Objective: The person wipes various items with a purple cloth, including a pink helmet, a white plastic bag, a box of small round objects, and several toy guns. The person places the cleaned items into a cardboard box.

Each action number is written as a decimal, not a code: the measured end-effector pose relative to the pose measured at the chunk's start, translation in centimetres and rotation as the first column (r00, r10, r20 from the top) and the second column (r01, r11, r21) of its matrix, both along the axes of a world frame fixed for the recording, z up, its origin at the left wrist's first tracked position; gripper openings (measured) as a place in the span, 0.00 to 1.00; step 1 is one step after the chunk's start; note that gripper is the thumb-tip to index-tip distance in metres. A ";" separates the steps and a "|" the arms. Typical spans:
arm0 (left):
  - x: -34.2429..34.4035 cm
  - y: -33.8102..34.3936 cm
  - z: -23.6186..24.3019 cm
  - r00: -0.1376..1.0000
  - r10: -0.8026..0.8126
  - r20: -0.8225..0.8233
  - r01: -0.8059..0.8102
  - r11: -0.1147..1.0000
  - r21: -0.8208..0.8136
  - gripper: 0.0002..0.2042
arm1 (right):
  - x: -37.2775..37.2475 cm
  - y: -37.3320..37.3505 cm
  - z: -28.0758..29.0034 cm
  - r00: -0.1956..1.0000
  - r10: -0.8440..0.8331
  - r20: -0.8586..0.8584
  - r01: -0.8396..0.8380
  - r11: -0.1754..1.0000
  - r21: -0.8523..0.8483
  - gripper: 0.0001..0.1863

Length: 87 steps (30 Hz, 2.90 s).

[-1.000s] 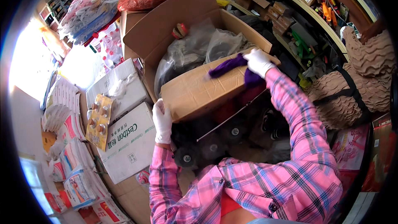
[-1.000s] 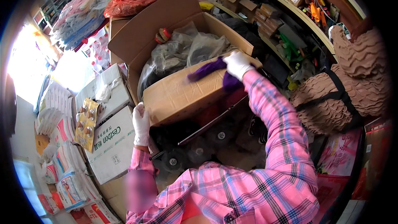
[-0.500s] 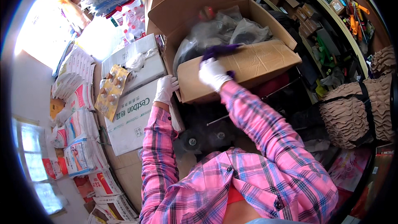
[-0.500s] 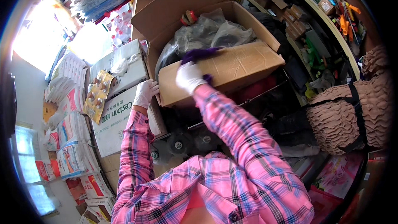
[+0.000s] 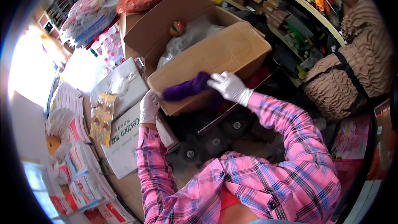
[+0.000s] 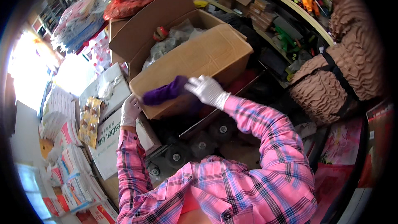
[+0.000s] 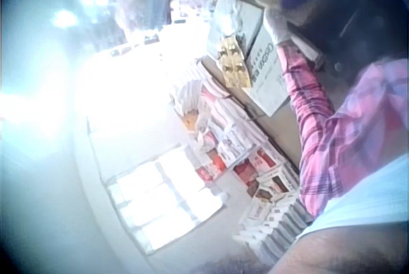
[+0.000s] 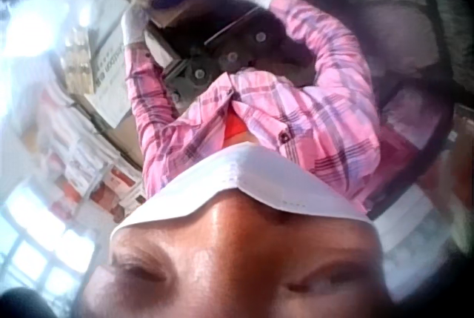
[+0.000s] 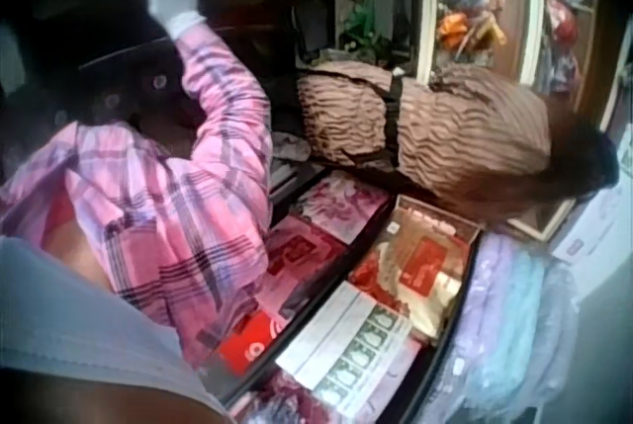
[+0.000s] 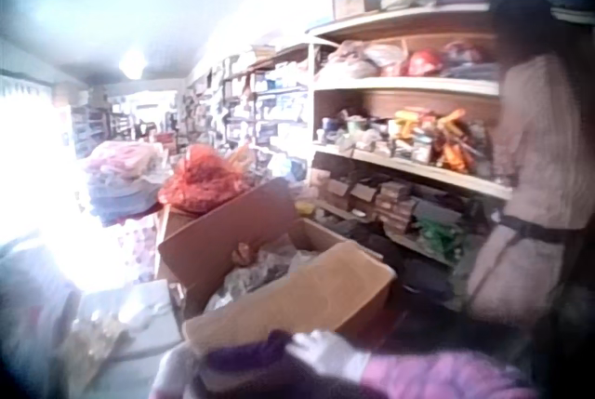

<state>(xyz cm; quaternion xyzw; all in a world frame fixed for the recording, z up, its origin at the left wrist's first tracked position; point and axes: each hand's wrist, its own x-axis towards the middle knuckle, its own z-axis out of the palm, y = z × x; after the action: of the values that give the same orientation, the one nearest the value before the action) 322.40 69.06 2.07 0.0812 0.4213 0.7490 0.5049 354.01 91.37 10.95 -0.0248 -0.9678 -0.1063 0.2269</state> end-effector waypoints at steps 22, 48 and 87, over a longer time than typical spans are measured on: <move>13.9 -11.5 4.3 0.861 0.323 -0.392 -0.254 0.942 0.218 0.07 | 24.1 15.3 8.0 0.636 -0.741 -0.216 -0.648 -0.360 -0.671 0.19; 21.7 -5.1 -1.6 -0.156 -0.459 -0.875 -0.431 0.828 -0.358 0.25 | 12.6 4.6 12.9 0.976 -0.152 -0.156 0.083 0.922 -0.378 0.11; 2.2 -13.8 -0.8 0.645 0.668 0.371 -0.727 0.687 0.026 0.13 | 17.8 14.4 -1.1 0.642 -0.690 -0.336 0.604 0.724 -0.334 0.27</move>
<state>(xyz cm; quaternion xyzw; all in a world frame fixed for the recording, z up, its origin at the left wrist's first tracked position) 324.59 55.27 1.27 -0.1719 0.2616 0.9213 0.2305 371.84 105.81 9.86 -0.4153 -0.8222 -0.0790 0.3811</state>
